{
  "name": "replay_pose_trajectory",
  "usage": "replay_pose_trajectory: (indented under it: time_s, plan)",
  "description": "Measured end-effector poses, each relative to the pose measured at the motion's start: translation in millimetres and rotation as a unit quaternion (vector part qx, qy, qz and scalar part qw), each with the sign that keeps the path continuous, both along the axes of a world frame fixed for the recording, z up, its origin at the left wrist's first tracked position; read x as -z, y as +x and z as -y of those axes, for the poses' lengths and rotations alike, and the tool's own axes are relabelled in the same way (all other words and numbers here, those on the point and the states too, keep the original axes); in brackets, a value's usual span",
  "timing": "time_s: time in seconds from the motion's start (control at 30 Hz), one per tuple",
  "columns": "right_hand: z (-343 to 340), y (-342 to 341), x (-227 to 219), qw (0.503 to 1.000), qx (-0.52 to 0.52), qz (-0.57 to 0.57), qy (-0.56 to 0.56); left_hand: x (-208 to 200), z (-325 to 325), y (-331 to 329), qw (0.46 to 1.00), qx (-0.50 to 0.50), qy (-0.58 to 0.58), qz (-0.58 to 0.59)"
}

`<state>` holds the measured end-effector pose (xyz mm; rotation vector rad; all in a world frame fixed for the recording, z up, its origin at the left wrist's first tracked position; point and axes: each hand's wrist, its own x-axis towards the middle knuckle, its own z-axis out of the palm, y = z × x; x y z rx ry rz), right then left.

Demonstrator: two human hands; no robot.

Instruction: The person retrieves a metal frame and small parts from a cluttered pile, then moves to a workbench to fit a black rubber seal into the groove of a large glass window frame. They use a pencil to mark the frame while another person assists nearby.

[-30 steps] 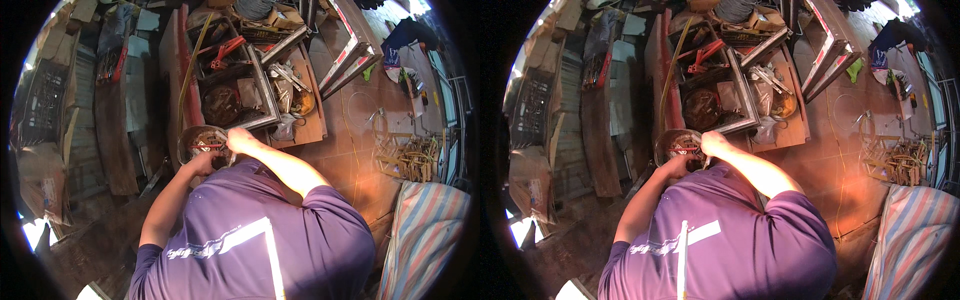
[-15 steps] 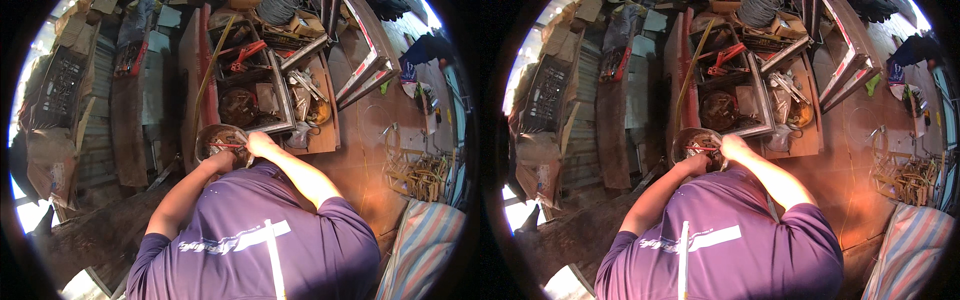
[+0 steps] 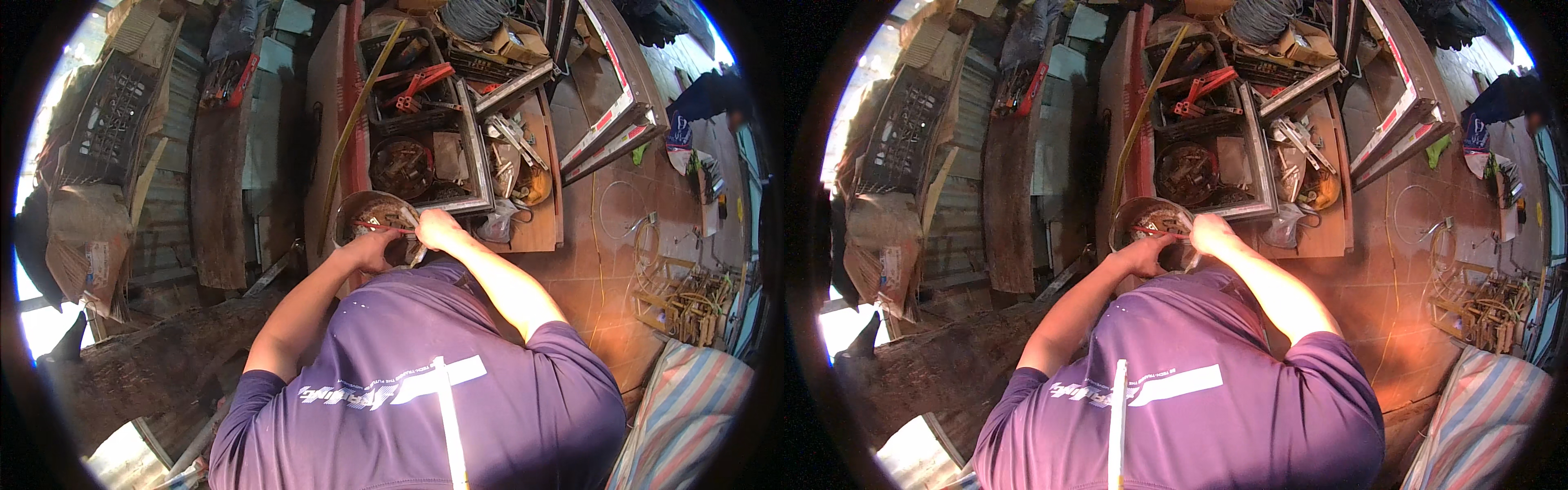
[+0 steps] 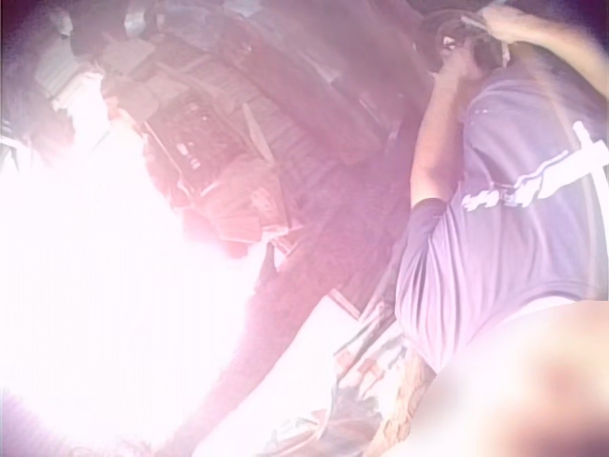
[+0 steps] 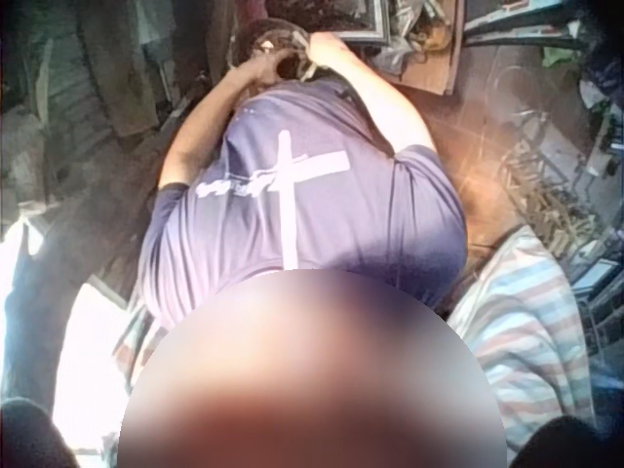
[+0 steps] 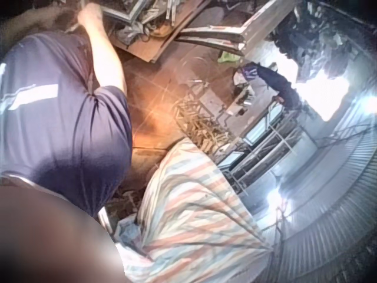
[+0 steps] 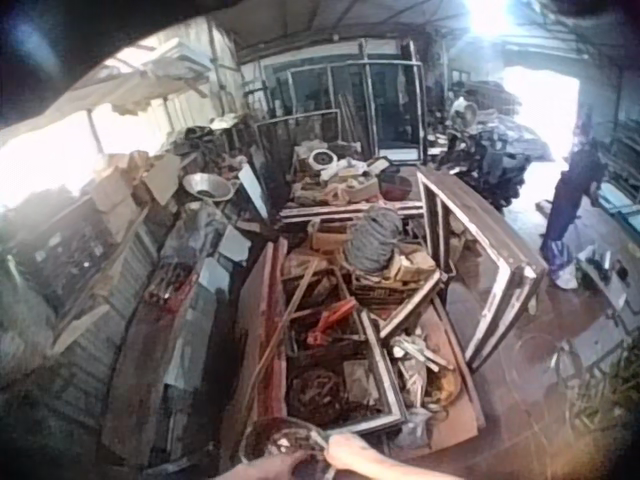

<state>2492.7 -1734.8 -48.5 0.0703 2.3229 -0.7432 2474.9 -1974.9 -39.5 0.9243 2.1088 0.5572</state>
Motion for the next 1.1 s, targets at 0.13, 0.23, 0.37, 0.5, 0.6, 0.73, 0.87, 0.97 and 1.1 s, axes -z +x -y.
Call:
replay_pose_trajectory:
  time_s: [0.13, 0.23, 0.37, 0.5, 0.6, 0.73, 0.87, 0.97, 1.1]
  plan:
    - [0, 4, 3, 0.999, -0.007, -0.04, 0.0, -1, -9, -4, 0.996, 0.057, -0.068, 0.013]
    - [1, 5, 2, 0.999, -0.008, -0.054, -0.004, 5, -16, 0, 0.992, 0.091, -0.091, 0.001]
    - [3, 3, -2, 0.999, -0.016, -0.035, 0.001, 5, -14, 1, 0.99, 0.108, -0.089, 0.029]
    - [4, 1, -3, 0.999, -0.003, -0.039, 0.013, 3, -7, -5, 0.993, 0.099, -0.059, 0.024]
    - [0, -1, 1, 0.998, -0.041, -0.046, 0.026, 8, 0, -12, 0.999, 0.027, -0.031, 0.028]
    - [-1, -1, 1, 0.997, -0.042, -0.056, 0.03, 13, 15, -26, 0.963, -0.204, 0.128, 0.12]
    - [-7, -1, -10, 0.999, -0.006, -0.026, 0.018, -2, 25, -32, 0.801, -0.332, 0.349, 0.356]
    - [-9, 2, -20, 0.998, -0.045, -0.039, 0.029, -25, 29, -29, 0.696, -0.381, 0.393, 0.466]
    - [-11, 4, -28, 0.998, -0.045, -0.035, 0.023, -53, 27, -22, 0.617, -0.449, 0.388, 0.517]
